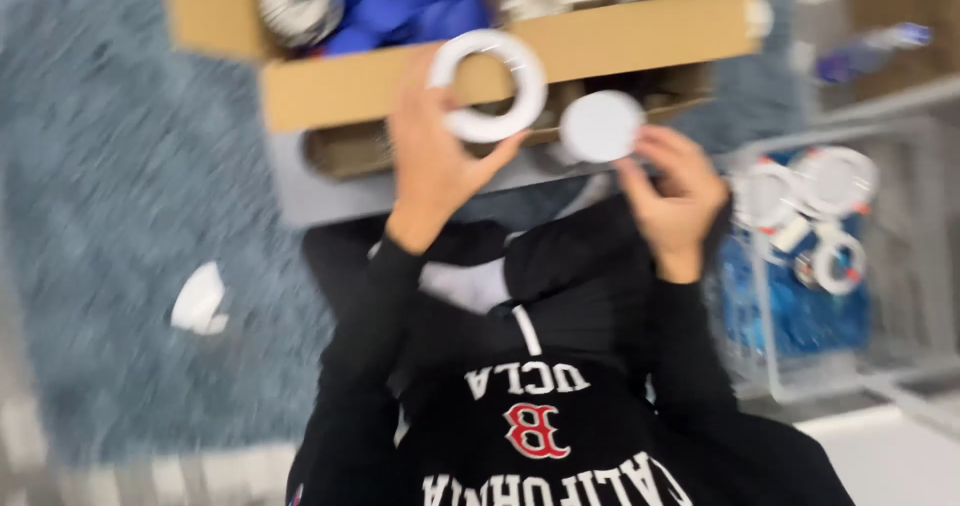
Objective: Assembling LED downlight fixtures by snapping the diffuser covers onto the housings.
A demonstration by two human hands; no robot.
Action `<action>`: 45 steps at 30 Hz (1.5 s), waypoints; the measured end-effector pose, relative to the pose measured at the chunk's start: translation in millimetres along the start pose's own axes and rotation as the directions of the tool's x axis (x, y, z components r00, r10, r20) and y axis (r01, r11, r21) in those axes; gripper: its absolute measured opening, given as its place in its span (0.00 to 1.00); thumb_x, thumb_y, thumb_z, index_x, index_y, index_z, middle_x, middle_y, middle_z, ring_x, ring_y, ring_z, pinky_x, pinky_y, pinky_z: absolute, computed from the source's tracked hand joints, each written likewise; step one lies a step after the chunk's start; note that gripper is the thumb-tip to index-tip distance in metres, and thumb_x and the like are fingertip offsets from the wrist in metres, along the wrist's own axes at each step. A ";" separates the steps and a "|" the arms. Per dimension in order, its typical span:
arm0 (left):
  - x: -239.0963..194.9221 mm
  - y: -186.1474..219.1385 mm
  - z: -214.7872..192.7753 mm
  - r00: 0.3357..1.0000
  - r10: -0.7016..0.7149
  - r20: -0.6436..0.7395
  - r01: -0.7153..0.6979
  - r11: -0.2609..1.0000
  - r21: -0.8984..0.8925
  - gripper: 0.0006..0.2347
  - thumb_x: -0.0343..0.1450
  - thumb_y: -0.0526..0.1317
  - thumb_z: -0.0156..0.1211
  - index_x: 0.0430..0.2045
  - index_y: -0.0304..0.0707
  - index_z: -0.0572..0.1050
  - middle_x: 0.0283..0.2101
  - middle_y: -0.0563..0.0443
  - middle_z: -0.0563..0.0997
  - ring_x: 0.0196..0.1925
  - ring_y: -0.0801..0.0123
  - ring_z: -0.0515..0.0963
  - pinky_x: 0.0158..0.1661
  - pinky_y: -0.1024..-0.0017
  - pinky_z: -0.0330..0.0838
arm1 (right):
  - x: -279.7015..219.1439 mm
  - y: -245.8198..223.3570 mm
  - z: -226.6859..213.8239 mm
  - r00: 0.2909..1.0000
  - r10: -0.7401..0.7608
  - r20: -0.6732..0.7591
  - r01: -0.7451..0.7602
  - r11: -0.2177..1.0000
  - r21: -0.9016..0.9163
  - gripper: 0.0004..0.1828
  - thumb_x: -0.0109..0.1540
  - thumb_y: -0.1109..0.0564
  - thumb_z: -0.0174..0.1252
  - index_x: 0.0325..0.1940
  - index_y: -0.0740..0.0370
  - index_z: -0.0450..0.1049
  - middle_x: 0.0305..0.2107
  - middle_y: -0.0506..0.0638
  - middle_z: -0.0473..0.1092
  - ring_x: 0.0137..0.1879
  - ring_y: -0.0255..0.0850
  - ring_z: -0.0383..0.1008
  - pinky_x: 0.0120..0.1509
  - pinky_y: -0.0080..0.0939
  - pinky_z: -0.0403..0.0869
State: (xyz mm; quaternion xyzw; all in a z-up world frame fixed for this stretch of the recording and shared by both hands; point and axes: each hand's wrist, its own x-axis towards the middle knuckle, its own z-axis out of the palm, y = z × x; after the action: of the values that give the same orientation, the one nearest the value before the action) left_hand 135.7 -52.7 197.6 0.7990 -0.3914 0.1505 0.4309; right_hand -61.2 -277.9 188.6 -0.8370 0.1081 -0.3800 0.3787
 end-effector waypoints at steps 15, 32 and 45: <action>0.1 34.3 -19.2 0.994 0.024 0.105 -0.030 0.998 0.051 0.35 0.69 0.47 0.85 0.61 0.27 0.66 0.77 0.24 0.59 0.81 0.27 0.57 0.74 0.33 0.55 | -6.2 -5.0 12.5 0.992 0.038 -0.123 0.000 0.956 0.293 0.10 0.61 0.69 0.74 0.47 0.70 0.87 0.46 0.64 0.83 0.50 0.51 0.86 0.54 0.46 0.83; -12.4 61.1 -24.2 0.898 0.222 0.379 -0.168 0.971 -0.172 0.32 0.68 0.49 0.82 0.67 0.40 0.75 0.71 0.38 0.73 0.69 0.46 0.78 0.59 0.56 0.74 | -20.5 -17.9 26.0 0.983 -0.177 -0.057 0.186 0.917 0.352 0.10 0.65 0.61 0.67 0.40 0.75 0.86 0.40 0.70 0.82 0.43 0.54 0.86 0.44 0.51 0.83; 24.3 -8.7 -12.8 0.949 0.093 0.302 -0.123 0.989 0.082 0.23 0.76 0.51 0.78 0.57 0.36 0.77 0.71 0.42 0.73 0.69 0.44 0.74 0.63 0.47 0.71 | -28.8 -16.6 30.7 0.987 -0.148 0.063 0.119 0.934 0.336 0.09 0.71 0.64 0.58 0.47 0.75 0.80 0.50 0.72 0.78 0.57 0.63 0.83 0.65 0.53 0.84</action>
State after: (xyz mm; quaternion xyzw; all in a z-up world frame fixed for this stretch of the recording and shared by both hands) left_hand 159.2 -51.7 214.1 0.8103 -0.4871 0.0715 0.3179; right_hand -60.7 -236.0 171.5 -0.7825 -0.0312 -0.3808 0.4917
